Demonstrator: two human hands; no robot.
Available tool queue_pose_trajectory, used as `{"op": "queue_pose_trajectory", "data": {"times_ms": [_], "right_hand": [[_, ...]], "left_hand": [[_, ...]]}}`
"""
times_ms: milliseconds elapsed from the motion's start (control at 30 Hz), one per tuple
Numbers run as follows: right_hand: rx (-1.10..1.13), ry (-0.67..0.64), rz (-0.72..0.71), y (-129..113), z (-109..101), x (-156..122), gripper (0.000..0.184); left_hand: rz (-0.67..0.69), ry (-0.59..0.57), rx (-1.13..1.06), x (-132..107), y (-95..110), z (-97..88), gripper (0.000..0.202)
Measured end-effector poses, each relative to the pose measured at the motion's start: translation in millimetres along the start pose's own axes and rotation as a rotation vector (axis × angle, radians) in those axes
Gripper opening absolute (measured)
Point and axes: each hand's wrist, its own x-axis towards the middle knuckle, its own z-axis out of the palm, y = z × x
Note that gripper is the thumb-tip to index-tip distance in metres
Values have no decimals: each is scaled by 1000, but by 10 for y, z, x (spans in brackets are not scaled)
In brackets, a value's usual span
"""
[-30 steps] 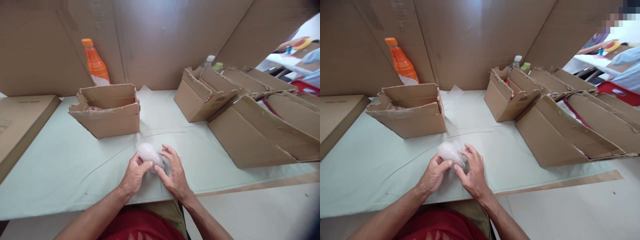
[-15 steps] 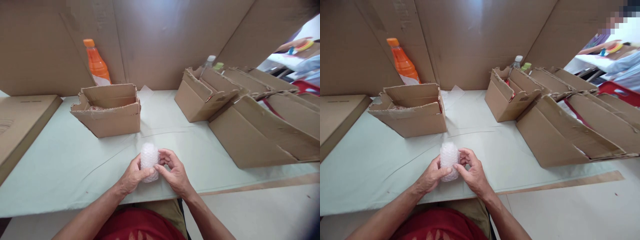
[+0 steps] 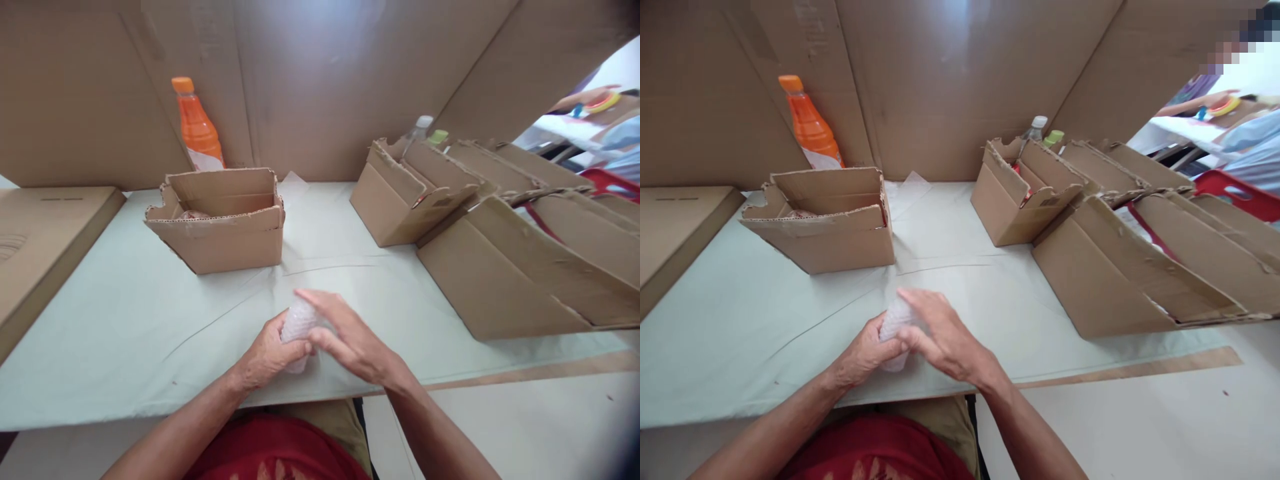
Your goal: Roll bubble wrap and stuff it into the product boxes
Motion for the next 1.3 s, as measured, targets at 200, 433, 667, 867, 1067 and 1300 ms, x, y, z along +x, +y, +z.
{"op": "queue_pose_trajectory", "data": {"times_ms": [200, 433, 667, 867, 1067, 1300], "right_hand": [[10, 26, 60, 28, 91, -83, 63], [250, 251, 193, 146, 173, -110, 52], [476, 80, 345, 93, 624, -60, 76], [667, 90, 378, -80, 984, 134, 77], [620, 22, 401, -143, 966, 338, 37], [553, 2, 326, -182, 835, 461, 41]], "left_hand": [[8, -4, 18, 1, 24, -38, 38], [14, 51, -10, -20, 110, -62, 43], [207, 130, -146, -52, 207, -137, 50], [304, 389, -156, -90, 129, -190, 49], [266, 340, -88, -171, 212, -414, 52], [259, 335, -33, -195, 383, -514, 57]]}}
